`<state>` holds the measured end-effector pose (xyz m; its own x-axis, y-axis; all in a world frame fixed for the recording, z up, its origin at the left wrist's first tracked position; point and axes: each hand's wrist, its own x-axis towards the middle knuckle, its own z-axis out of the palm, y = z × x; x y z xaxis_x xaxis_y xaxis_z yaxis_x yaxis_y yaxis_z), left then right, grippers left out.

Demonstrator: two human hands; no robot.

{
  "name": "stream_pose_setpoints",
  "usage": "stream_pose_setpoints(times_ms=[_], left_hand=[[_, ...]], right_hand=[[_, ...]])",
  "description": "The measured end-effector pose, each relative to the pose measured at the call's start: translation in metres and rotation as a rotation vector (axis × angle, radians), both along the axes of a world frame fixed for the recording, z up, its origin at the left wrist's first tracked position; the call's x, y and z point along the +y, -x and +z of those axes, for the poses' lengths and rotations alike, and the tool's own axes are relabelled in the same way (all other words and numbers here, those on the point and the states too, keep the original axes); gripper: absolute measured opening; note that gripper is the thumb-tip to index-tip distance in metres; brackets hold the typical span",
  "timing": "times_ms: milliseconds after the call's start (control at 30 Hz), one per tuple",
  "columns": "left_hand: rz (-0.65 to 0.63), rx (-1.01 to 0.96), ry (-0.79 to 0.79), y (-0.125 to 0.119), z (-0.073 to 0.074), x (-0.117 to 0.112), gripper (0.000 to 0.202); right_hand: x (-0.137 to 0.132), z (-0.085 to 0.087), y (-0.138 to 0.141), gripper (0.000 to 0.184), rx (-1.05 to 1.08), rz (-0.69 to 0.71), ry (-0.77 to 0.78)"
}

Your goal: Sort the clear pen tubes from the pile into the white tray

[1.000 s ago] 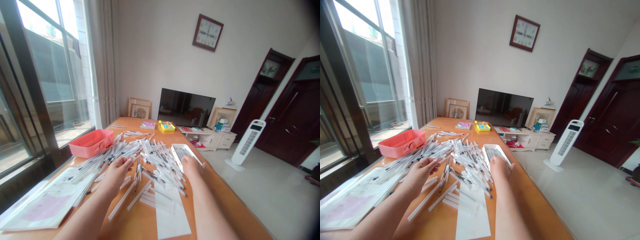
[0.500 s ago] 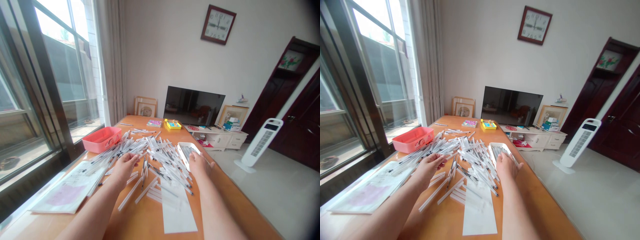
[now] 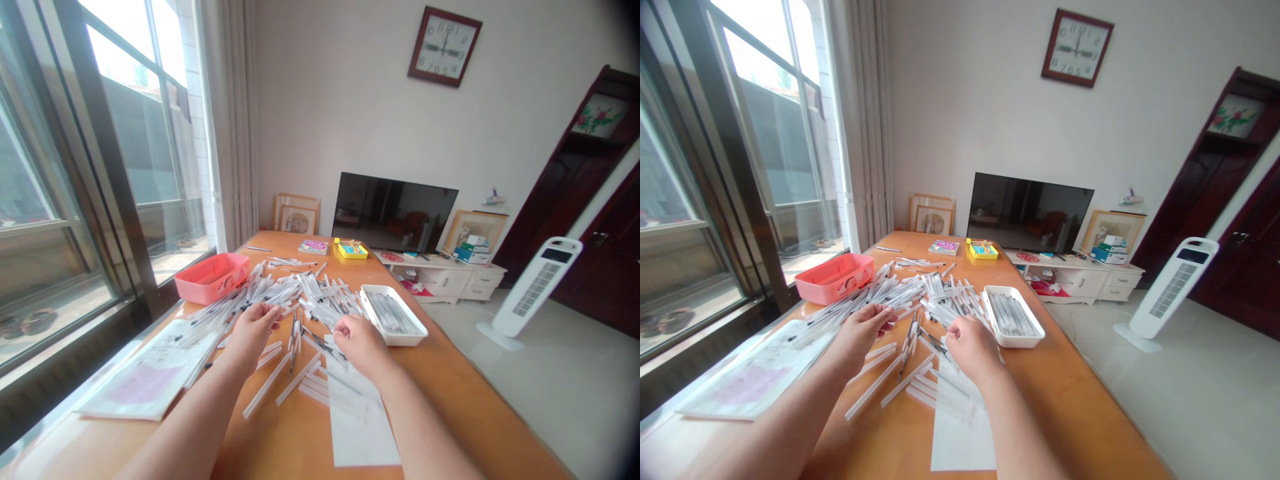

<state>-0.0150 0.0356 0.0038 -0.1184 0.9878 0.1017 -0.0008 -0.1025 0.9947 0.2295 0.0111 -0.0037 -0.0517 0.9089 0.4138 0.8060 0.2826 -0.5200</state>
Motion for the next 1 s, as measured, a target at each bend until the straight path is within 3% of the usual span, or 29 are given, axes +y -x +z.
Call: stream_pose_setpoints(times_ms=[233, 500, 700, 1000], left_hand=[[0.010, -0.006, 0.001, 0.005, -0.008, 0.006, 0.039], [0.034, -0.010, -0.004, 0.006, -0.008, 0.008, 0.038], [0.102, -0.034, 0.023, 0.010, 0.002, 0.006, 0.038], [0.202, -0.070, 0.029, 0.021, 0.005, 0.010, 0.034]], right_hand=[[0.000, -0.014, 0.014, 0.007, -0.199, 0.016, 0.176], [0.002, -0.018, 0.021, 0.015, -0.317, -0.078, 0.164], [0.002, -0.017, 0.024, 0.013, -0.304, -0.083, 0.159], [0.006, -0.020, 0.025, 0.011, -0.275, -0.108, 0.160]])
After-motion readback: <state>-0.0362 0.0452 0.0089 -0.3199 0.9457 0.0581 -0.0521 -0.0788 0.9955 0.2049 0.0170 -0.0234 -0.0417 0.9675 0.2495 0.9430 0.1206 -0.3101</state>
